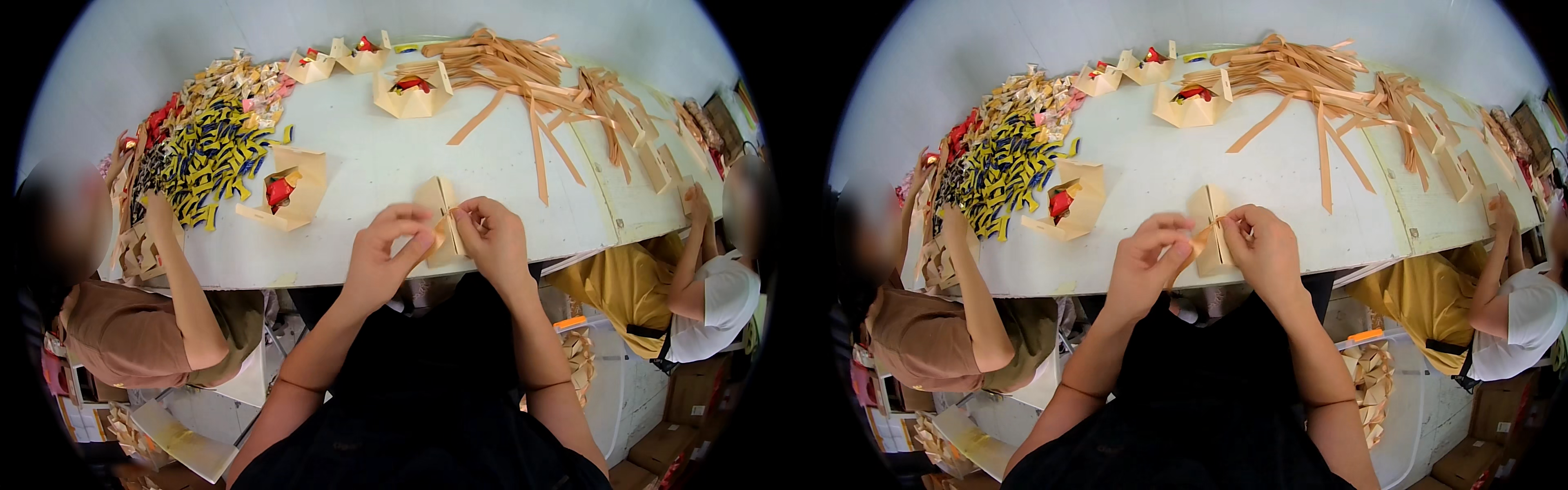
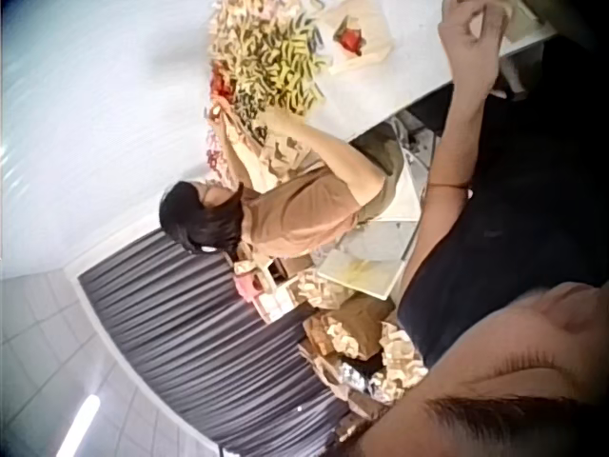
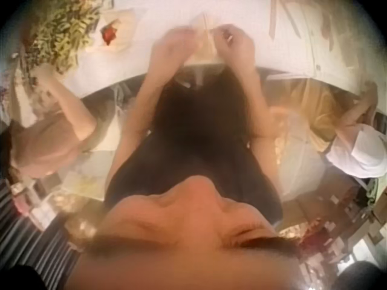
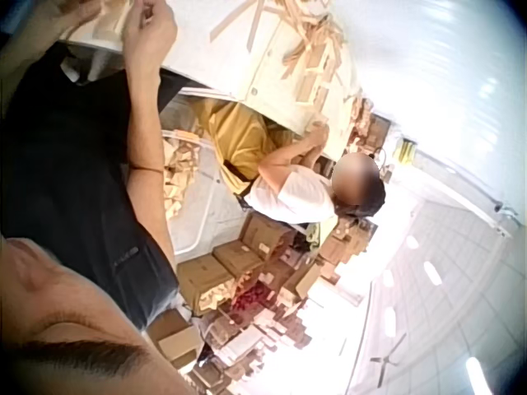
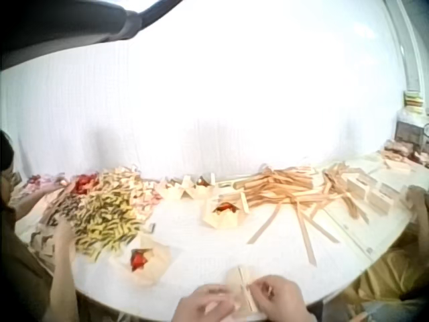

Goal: The person assembles small wooden gift boxes by folding the sides and securing them with a ribbon. They place a wrapped item inside each box and tie the ribbon around the top to close it. The finished boxes are placed on the table.

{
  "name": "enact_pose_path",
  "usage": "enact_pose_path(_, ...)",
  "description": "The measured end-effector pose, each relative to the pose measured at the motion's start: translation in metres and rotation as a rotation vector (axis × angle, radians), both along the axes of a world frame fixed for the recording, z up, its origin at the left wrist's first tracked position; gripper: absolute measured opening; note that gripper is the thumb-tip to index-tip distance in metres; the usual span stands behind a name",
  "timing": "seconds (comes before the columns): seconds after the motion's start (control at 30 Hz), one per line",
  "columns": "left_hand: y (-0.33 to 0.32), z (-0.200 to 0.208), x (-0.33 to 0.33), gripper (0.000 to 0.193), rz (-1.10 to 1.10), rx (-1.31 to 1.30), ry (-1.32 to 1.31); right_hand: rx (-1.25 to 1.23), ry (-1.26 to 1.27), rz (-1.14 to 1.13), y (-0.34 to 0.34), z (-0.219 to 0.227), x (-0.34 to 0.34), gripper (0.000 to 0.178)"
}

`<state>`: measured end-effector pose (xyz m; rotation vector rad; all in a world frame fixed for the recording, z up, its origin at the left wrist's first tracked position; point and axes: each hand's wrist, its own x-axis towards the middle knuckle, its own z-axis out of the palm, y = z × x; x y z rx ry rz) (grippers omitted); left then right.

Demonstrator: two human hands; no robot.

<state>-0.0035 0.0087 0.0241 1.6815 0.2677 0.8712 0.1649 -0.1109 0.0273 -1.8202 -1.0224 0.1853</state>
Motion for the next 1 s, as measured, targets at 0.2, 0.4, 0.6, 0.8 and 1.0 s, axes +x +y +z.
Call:
enact_pose_path(0.2, -0.003, -0.013, 0.039, 0.014, 0.07, -0.316, -0.086, -0.075, -0.072, 0.102, -0.002, 0.006, -0.001, 0.023)
enact_pose_path(0.4, -0.011, -0.009, 0.029, 0.016, 0.103, 0.138, -0.08, -0.224, 0.61, 0.41, -0.012, 0.04, 0.046, 0.03)
enact_pose_path(0.6, -0.021, 0.005, 0.028, 0.022, 0.12, 0.193, -0.007, 0.082, 0.408, 0.336, -0.002, 0.059, 0.008, 0.028)
enact_pose_path(0.8, -0.004, -0.001, 0.025, 0.027, -0.104, -0.53, -0.103, -0.093, 0.1, 0.173, -0.034, 0.058, -0.026, 0.019)
enact_pose_path(1.0, -0.004, 0.0, 0.021, 0.015, -0.172, -0.338, -0.106, -0.068, 0.189, 0.239, -0.023, 0.038, -0.007, 0.02)
